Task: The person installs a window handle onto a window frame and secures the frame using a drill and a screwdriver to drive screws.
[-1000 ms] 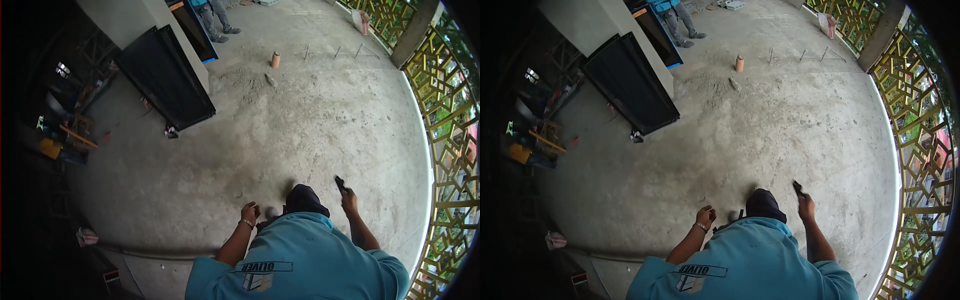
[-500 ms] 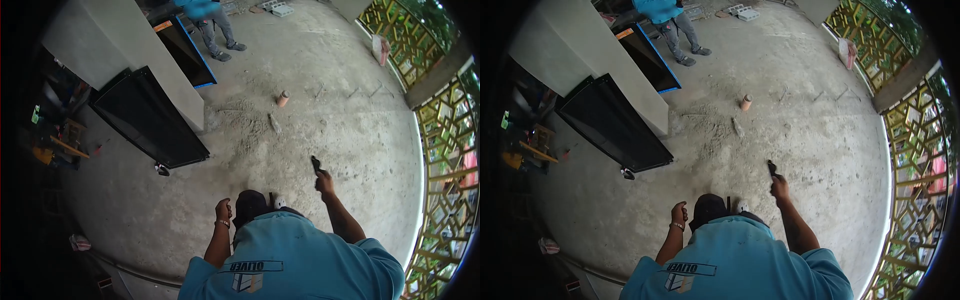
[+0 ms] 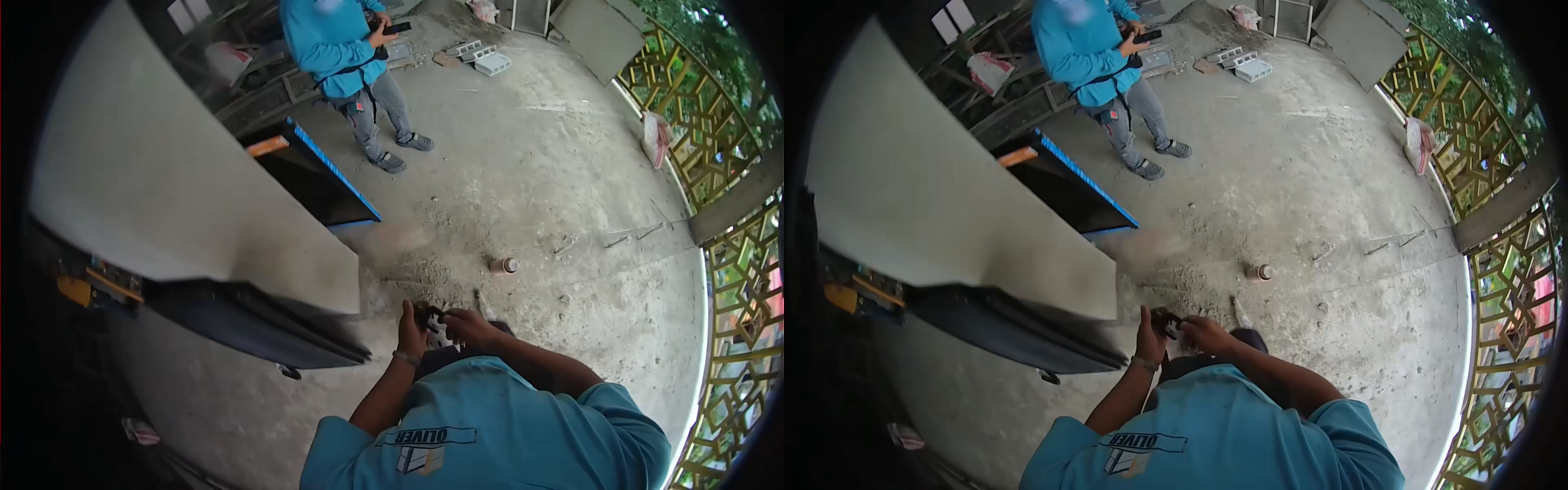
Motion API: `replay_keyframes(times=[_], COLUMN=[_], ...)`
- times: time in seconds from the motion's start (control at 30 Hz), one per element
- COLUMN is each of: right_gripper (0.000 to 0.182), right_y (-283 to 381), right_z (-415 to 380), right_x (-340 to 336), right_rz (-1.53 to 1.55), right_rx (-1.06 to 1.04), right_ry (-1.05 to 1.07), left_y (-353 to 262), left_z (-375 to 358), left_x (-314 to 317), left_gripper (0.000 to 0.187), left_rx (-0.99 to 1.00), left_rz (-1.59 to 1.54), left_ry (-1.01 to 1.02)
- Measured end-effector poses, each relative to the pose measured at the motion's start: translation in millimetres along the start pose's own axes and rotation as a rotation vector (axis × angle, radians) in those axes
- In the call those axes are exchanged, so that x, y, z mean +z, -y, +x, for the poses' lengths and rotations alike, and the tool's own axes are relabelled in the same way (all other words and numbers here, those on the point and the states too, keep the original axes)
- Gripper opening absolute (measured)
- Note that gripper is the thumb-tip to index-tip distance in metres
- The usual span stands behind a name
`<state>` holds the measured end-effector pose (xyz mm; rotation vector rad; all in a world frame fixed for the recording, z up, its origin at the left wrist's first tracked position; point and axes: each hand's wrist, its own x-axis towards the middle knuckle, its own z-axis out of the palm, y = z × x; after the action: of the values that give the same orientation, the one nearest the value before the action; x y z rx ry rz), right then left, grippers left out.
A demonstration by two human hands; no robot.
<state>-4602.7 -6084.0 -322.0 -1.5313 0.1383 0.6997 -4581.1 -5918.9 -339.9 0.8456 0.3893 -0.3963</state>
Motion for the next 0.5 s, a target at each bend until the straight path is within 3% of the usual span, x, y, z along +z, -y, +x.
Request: replay_keyframes(times=[0.1,0.13,0.17,0.23,0.3,0.37,0.4,0.5], right_gripper=[0.036,0.038,0.039,0.041,0.044,0.046,0.049,0.057], right_y=[51,103,86,139,179,221,251,311], right_z=[46,74,118,163,227,284,316,396], right_x=[-39,-82,-110,-168,-236,-287,-317,-376], right_rz=[-0.127,-0.376,-0.373,-0.068,0.092,0.195,0.297,0.417], right_rx=[-0.178,-0.268,-0.393,-0.184,-0.214,-0.208,-0.207,-0.189], right_ry=[-0.023,-0.019,-0.135,-0.168,-0.205,-0.242,-0.29,-0.252], left_y=[-38,-63,-73,-91,-103,-96,-105,-111], left_z=[85,137,161,207,247,294,300,334], left_x=[22,39,43,43,46,6,12,8], left_gripper=[0.054,0.049,0.049,0.043,0.036,0.026,0.028,0.037], left_rx=[0.064,0.137,0.146,0.161,0.175,0.143,0.069,0.223], left_rz=[0.125,0.215,0.22,0.249,0.115,0.013,-0.062,-0.266], left_ry=[-0.015,-0.04,-0.039,-0.166,-0.329,-0.491,-0.541,-0.686])
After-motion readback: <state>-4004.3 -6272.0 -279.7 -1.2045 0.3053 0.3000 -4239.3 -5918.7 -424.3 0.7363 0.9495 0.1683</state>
